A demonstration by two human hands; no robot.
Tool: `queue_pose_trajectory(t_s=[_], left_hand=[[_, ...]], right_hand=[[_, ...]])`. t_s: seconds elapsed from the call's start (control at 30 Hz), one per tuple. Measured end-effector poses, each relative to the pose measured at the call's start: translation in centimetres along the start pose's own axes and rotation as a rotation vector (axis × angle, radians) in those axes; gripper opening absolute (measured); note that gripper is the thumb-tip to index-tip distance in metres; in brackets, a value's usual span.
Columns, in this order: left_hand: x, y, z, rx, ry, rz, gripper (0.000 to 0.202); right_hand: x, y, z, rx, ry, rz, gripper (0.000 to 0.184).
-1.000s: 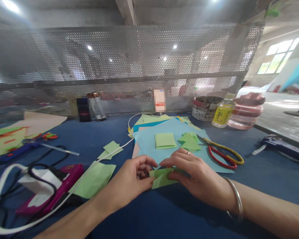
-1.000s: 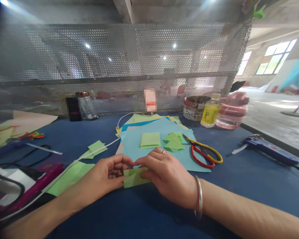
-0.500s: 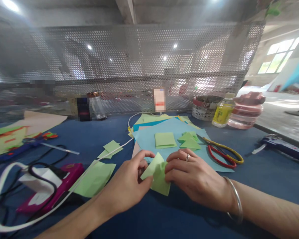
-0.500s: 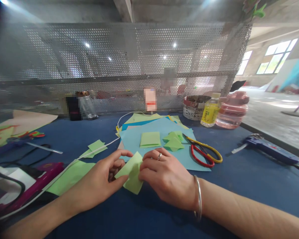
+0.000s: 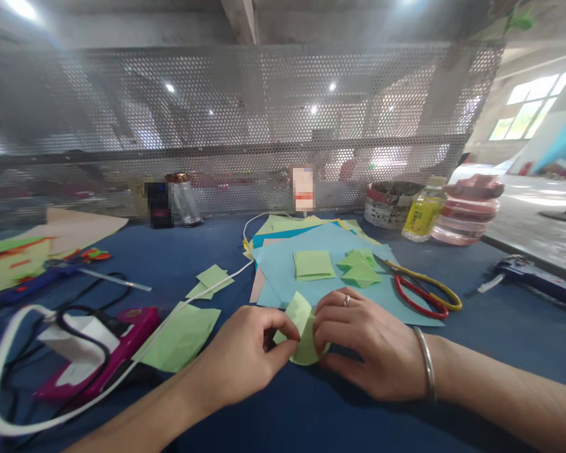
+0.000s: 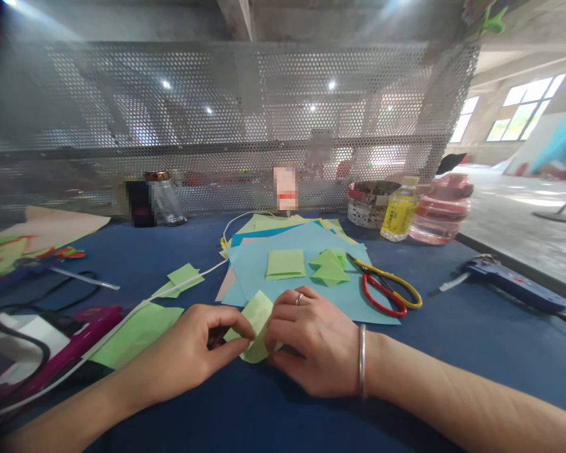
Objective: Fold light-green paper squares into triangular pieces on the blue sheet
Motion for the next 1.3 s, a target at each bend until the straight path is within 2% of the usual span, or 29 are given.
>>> queue_pose_trajectory(t_s=[0.17,0.3,0.47,0.67,1.3], left_hand=[[0.2,-0.2,-0.1,0.033,0.027,0.039,0.019],[0.4,-0.2,-0.4,0.024,0.023,0.053,0.019],[0.2,0.0,-0.6,-0.047,-0.018,-0.003,0.016],[0.4,0.0,-0.2,-0.091,-0.019,-0.009,0.011],[0.2,-0.3,0.0,-0.127,0.01,-0.016,0.01]], right_hand=[[0.1,-0.2,-0.9,-0.04,-0.068,-0.026,0.012],[0.3,-0.7,-2.1,-0.117,-0.2,-0.093,0.008],[0.1,-1.3,-2.8,-0.099,-0.326,-0.132,0.009],[-0.4,-1.3,-3.0,-0.053,-0.338,-0.168,0.01],[-0.3,-1.6,-3.3,-0.029,-0.375,-0.159,0.009]])
Point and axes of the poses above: each hand's wrist, its own x-axis away from the middle knuckle, its own y-axis out of the back of the hand, z = x × y, the point moved 8 cm from there along -x, towards the middle knuckle, and after that the axes turned 12 degrees about -x, right-handed, at the moved point
